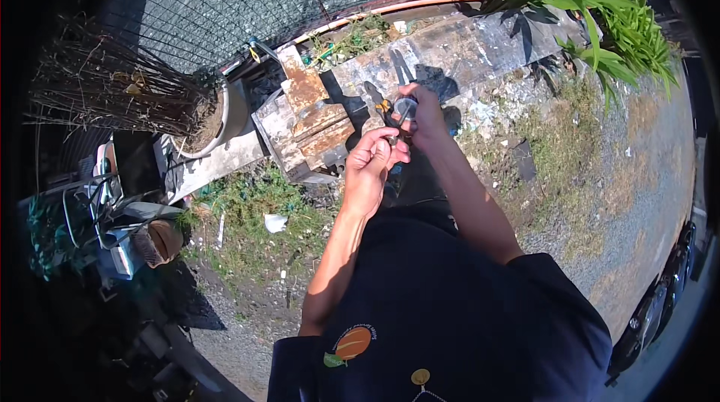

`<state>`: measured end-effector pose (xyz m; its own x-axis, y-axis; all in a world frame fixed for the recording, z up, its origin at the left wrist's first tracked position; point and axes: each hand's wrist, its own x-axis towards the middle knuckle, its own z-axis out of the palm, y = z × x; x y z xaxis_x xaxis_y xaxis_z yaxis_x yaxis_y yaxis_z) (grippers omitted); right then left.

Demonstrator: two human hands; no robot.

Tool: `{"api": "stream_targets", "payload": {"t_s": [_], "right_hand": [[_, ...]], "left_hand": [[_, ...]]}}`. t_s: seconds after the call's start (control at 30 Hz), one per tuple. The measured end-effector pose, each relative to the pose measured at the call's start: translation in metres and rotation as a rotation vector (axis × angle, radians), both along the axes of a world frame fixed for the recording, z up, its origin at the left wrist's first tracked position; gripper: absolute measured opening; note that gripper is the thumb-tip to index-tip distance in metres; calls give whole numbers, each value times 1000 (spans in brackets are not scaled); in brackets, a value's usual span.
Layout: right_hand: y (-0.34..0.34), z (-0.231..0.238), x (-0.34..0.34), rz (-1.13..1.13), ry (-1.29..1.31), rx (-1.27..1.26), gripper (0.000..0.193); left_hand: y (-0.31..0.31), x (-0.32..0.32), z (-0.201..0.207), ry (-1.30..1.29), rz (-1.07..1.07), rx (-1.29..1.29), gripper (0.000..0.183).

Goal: Assembling a mechanical part using pliers and a screwdriver on an outdoor workbench.

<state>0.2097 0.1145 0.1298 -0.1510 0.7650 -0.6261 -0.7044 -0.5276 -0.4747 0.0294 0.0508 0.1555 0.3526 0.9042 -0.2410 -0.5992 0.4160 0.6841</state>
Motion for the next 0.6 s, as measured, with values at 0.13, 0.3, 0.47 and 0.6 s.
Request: {"api": "stream_targets", "payload": {"t_s": [0.13, 0.3, 0.47, 0.6], "right_hand": [[-4, -9, 2, 74, 32, 35, 23], [-14, 11, -25, 48, -69, -23, 24], [-59, -67, -16, 194, 188, 12, 28], [-109, -118, -34, 29, -299, 286, 27]], "left_hand": [[2, -4, 32, -173, -37, -150, 24], [-2, -7, 49, -120, 20, -129, 23], [-16, -5, 2, 258, -4, -35, 25], [-34, -7, -41, 309, -12, -144, 22]]}}
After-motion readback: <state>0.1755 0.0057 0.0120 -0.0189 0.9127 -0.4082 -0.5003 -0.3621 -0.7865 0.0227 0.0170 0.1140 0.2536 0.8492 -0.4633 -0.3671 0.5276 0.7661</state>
